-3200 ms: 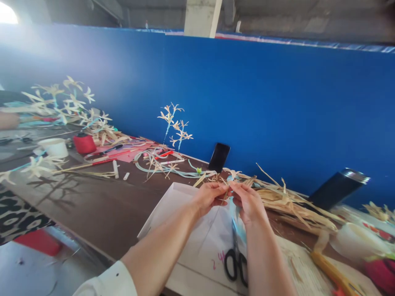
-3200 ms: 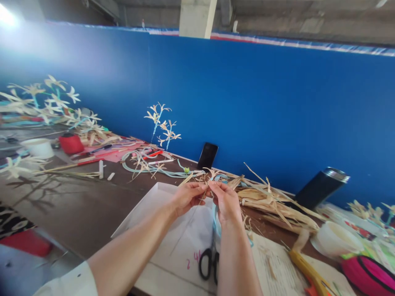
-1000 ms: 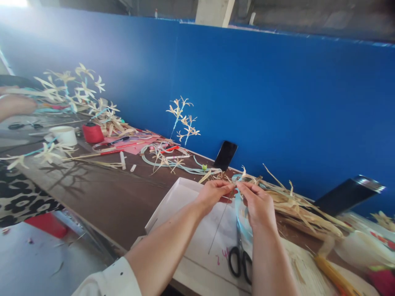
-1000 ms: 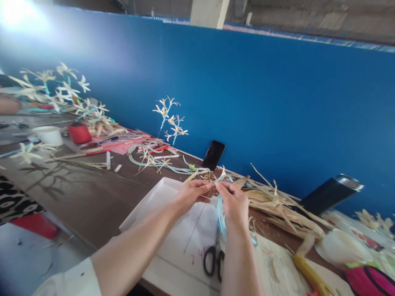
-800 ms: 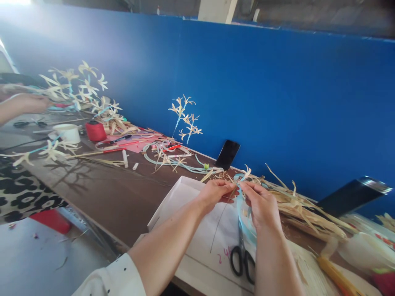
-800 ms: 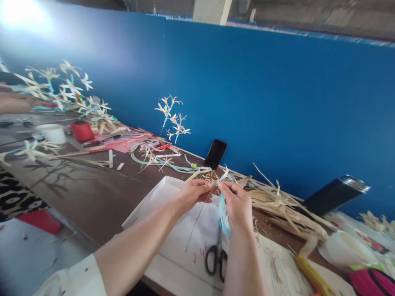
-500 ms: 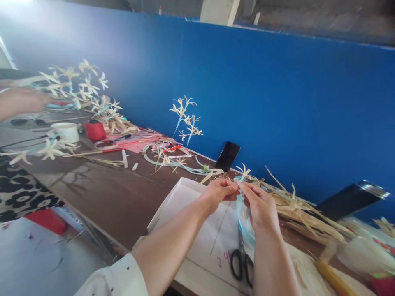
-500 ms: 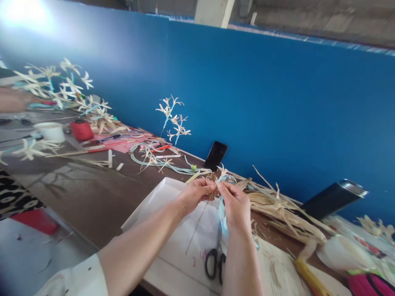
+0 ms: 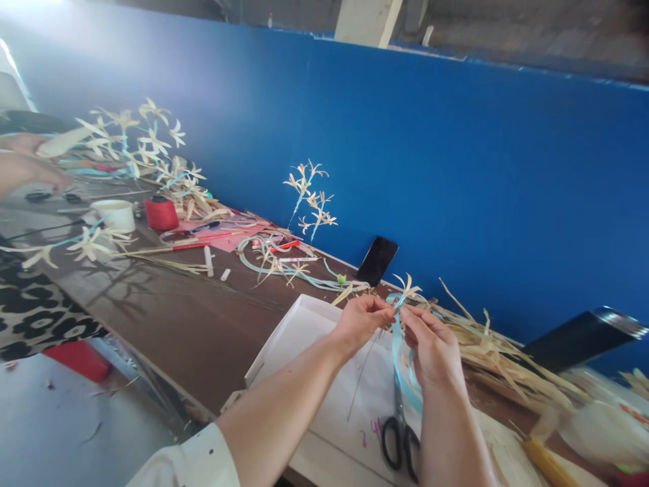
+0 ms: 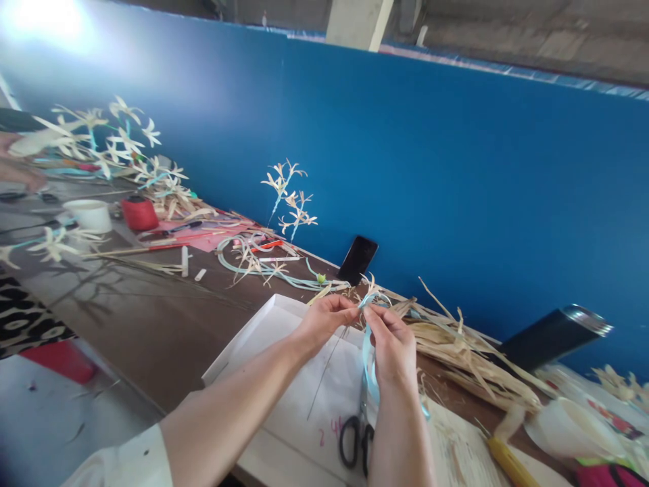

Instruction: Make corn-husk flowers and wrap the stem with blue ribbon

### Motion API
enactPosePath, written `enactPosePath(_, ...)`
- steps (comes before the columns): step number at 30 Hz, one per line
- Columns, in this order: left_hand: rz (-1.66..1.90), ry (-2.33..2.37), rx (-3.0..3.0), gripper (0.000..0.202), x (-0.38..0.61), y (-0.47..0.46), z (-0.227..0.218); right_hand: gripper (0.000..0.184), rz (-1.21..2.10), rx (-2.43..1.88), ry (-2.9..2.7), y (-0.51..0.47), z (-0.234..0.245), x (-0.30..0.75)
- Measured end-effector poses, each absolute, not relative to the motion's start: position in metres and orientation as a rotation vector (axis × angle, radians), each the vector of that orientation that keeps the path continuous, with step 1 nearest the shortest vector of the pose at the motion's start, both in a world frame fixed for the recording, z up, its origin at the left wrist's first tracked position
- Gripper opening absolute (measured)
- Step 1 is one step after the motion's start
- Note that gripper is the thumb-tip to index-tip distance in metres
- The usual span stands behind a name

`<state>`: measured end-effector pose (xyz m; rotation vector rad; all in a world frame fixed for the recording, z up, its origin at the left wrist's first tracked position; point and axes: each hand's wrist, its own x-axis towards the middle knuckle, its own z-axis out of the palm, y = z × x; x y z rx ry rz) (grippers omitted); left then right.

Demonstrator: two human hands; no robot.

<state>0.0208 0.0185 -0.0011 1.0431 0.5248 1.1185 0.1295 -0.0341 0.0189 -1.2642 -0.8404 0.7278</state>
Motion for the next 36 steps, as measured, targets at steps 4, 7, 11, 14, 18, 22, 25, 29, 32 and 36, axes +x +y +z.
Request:
enactPosePath(4, 1.144, 0.55, 1.089, 0.025, 0.022, 0.019, -0.004, 0.033, 0.702, -1.287, -0.871, -0.034, 0.017, 0.131)
enactPosePath(7, 1.146, 0.538, 1.084, 0.025, 0.024, 0.019, -0.004, 0.034, 0.704, -1.269, -0.908, -0.035, 0.017, 0.132)
enactPosePath(11, 1.148, 0.548, 1.073, 0.023, 0.025, 0.017, -0.003, 0.035, 0.69, -1.248, -0.895, -0.037, 0.019, 0.13)
enactPosePath(14, 1.152, 0.541, 1.067, 0.024, 0.025, 0.016, -0.002, 0.04, 0.567, -1.332, -0.95, -0.037, 0.02, 0.129)
enactPosePath(18, 1.155, 0.563, 1.066, 0.028, 0.025, 0.013, -0.001, 0.047, 0.427, -1.443, -1.016, -0.035, 0.019, 0.13)
enactPosePath(22, 1.159, 0.602, 1.107, 0.026, 0.026, 0.009, 0.0, 0.048, 0.463, -1.405, -0.954, -0.034, 0.018, 0.131)
enactPosePath(25, 1.143, 0.593, 1.116, 0.026, 0.024, 0.008, 0.002, 0.043, 0.545, -1.364, -0.911, -0.036, 0.019, 0.132)
enactPosePath(29, 1.081, 0.514, 1.105, 0.029, 0.02, 0.008, 0.004, 0.034, 0.661, -1.288, -0.846, -0.04, 0.025, 0.13)
enactPosePath(32, 1.025, 0.481, 1.097, 0.032, 0.017, 0.008, 0.004, 0.03, 0.696, -1.251, -0.825, -0.041, 0.028, 0.13)
enactPosePath(36, 0.939, 0.521, 1.119, 0.034, 0.014, 0.007, 0.007, 0.033, 0.716, -1.245, -0.842, -0.041, 0.027, 0.131)
